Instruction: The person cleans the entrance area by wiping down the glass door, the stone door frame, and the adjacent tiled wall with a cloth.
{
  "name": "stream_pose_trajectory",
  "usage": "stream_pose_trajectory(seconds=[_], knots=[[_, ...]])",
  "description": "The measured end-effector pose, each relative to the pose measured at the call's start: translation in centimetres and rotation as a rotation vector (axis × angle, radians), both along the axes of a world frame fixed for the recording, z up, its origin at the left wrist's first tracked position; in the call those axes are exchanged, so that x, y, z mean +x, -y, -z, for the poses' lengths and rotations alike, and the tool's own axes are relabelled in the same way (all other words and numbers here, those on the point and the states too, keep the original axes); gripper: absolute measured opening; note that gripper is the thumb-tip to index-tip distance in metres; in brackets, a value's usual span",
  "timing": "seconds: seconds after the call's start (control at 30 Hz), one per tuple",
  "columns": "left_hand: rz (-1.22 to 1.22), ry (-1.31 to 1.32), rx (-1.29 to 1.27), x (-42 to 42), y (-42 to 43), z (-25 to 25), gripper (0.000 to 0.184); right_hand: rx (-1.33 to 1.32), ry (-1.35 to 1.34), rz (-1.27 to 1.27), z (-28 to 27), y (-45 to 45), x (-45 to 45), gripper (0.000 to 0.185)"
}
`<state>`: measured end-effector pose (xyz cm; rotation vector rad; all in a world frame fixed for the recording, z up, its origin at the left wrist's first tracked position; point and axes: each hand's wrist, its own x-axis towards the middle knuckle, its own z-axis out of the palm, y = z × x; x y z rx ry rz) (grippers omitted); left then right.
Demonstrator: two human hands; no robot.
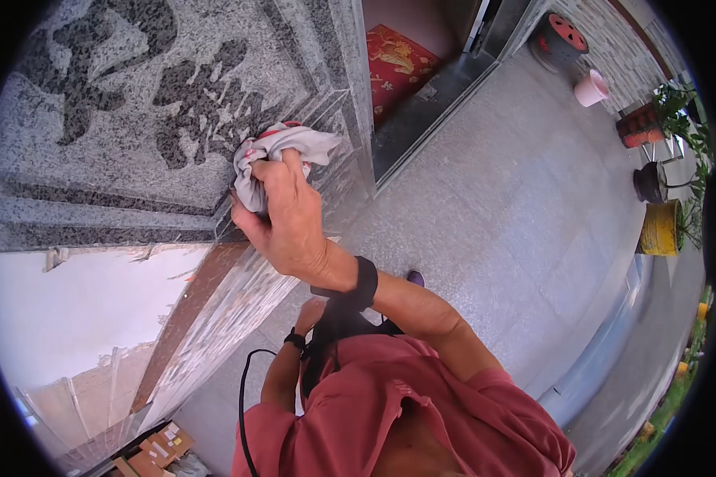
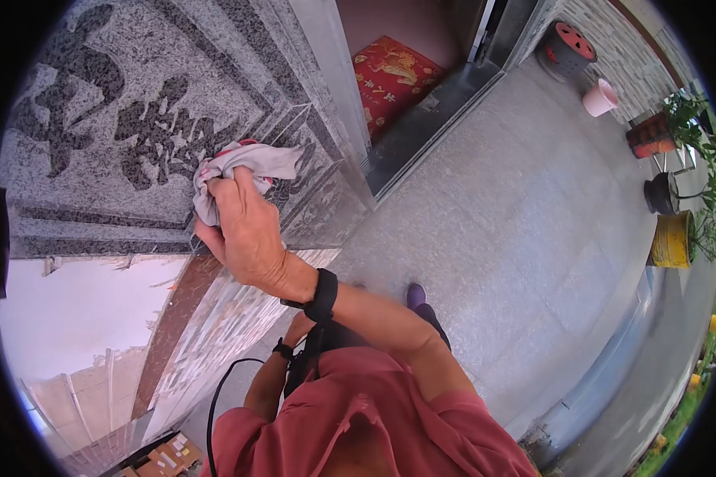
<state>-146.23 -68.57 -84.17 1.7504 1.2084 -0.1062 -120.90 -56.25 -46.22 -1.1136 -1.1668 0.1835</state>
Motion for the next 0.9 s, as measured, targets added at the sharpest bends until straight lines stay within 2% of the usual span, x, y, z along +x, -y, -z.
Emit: stream_pose_trajectory(seconds=[0.13, 0.23, 0.3, 0.33, 0.43, 0.5, 0.57, 0.63, 0.73, 0.83, 0.9], knots=[[0.025, -0.017, 0.001, 1.5, 0.2, 0.4, 0.032, -0.026, 0.022, -0.023, 0.2, 0.2, -0.1, 0.054], [0.012, 0.043, 0.061, 1.8, 0.2, -0.5, 0.033, -0.041, 0.059, -0.124, 1.0, 0.9, -0.5, 0.052], [-0.028, 0.123, 0.117, 1.5, 0.4, -0.2, 0.033, -0.045, 0.178, -0.225, 2.4, 1.8, -1.5, 0.048], [-0.065, 0.034, 0.018, 1.7, 0.1, -0.4, 0.032, -0.02, 0.235, -0.273, 3.8, 1.8, -1.7, 0.047], [-0.046, -0.172, 0.044, 1.9, -0.3, -0.2, 0.031, -0.031, 0.27, -0.361, 4.8, 1.4, -0.4, 0.039], [0.01, -0.085, 0.059, 1.3, -0.4, 0.5, 0.032, 0.01, 0.231, -0.334, 3.6, 1.6, 1.3, 0.034], [0.006, -0.046, 0.067, 1.4, -0.8, 1.0, 0.033, 0.136, 0.179, -0.248, -0.8, 1.3, 3.7, 0.03], [-0.052, -0.071, 0.059, 1.0, -0.3, 2.3, 0.033, 0.359, 0.286, -0.159, -7.3, 0.3, 6.6, 0.032], [-0.007, -0.041, 0.137, 0.7, 0.0, 3.1, 0.031, 0.712, 0.478, 0.057, -17.8, -2.6, 9.7, 0.028], [-0.035, -0.119, 0.16, 1.1, 0.8, 4.0, 0.027, 0.825, 0.534, 0.086, -23.0, -6.4, 10.7, 0.023], [-0.018, -0.127, 0.099, 1.3, 1.4, 2.8, 0.026, 0.779, 0.52, 0.081, -22.3, -7.2, 10.5, 0.023]])
